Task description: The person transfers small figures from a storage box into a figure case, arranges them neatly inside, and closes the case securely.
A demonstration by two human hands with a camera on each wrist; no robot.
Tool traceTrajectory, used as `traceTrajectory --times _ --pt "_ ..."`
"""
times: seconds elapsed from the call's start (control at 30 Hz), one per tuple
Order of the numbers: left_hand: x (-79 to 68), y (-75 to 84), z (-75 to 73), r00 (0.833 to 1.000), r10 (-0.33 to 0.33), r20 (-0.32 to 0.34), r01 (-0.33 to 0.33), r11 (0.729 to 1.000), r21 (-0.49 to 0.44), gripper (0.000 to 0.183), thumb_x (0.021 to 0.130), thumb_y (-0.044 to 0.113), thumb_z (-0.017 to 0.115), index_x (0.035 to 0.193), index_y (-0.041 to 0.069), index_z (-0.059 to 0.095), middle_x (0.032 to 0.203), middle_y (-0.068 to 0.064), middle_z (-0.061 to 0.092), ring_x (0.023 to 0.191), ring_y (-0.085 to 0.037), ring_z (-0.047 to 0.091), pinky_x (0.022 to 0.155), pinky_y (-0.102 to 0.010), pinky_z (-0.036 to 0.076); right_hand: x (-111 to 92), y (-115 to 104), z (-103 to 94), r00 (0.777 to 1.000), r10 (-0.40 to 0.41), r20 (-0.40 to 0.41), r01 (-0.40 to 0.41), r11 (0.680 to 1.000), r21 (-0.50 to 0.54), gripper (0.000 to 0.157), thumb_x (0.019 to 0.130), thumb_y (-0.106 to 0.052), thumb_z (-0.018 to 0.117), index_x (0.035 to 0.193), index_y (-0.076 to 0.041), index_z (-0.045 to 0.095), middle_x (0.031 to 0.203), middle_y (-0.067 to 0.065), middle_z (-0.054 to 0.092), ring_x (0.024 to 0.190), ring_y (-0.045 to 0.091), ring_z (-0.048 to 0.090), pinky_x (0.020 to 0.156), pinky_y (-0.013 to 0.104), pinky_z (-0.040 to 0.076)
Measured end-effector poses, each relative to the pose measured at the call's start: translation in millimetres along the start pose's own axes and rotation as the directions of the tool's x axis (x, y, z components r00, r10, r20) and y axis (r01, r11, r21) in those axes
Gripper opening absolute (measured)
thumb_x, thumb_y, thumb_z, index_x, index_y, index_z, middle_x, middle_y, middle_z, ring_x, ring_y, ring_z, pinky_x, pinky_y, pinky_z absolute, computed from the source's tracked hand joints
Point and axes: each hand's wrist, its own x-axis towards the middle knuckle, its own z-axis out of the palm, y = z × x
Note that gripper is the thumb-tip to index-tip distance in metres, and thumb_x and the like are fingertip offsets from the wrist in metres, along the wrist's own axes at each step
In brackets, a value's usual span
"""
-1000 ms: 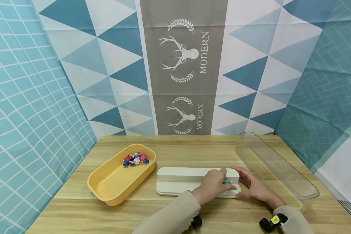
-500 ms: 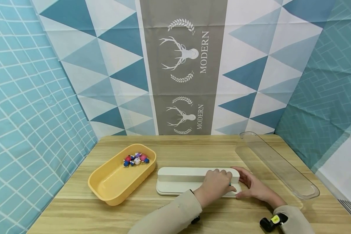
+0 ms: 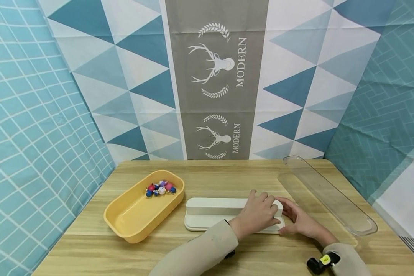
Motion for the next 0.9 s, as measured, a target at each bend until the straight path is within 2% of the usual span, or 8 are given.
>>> traceTrajectory --times 0.1,0.3,0.47,0.9 --pt "1.3 0.4 1.4 1.000 -0.009 -0.009 0.009 1.000 0.018 0.044 0.092 0.069 0.050 0.098 0.031 0.070 0.105 0.010 0.062 0.103 -0.013 0.057 0.095 -0.046 0.045 0.0 -0.2 -0.3 1.000 -0.018 0.005 0.018 1.000 0.008 0.090 0.076 0.005 0.082 0.150 0.005 0.029 0.147 -0.013 0.042 0.130 0.000 0.043 0.103 0.013 0.034" --pt "2.3 -0.3 2.0 0.999 -0.036 0.023 0.035 0.998 0.046 0.049 0.092 0.071 0.046 0.101 0.029 0.071 0.102 0.010 0.063 0.103 -0.014 0.056 0.097 -0.049 0.043 1.6 -0.2 -0.4 0.999 -0.031 0.016 0.031 1.000 0.007 0.092 0.075 0.005 0.083 0.150 0.004 0.030 0.147 -0.008 0.043 0.130 0.002 0.045 0.103 0.014 0.035" --pt "1.3 -1.3 1.4 0.998 -0.033 0.056 0.031 0.999 0.043 0.050 0.093 0.072 0.043 0.102 0.030 0.070 0.101 0.011 0.063 0.101 -0.013 0.056 0.096 -0.047 0.043 1.0 -0.4 -0.3 1.000 -0.007 0.018 0.007 1.000 0.006 0.092 0.076 0.003 0.082 0.151 0.002 0.030 0.147 -0.011 0.042 0.131 0.001 0.043 0.103 0.013 0.034" --pt "1.6 -3.5 -3.9 0.993 -0.002 0.119 -0.006 0.998 0.064 0.052 0.094 0.072 0.041 0.106 0.030 0.070 0.107 0.011 0.064 0.106 -0.012 0.054 0.098 -0.045 0.040 0.1 -1.9 0.3 0.999 -0.025 0.021 0.025 1.000 0.000 0.091 0.077 0.004 0.081 0.151 0.004 0.029 0.148 -0.014 0.040 0.134 -0.002 0.038 0.103 0.011 0.033"
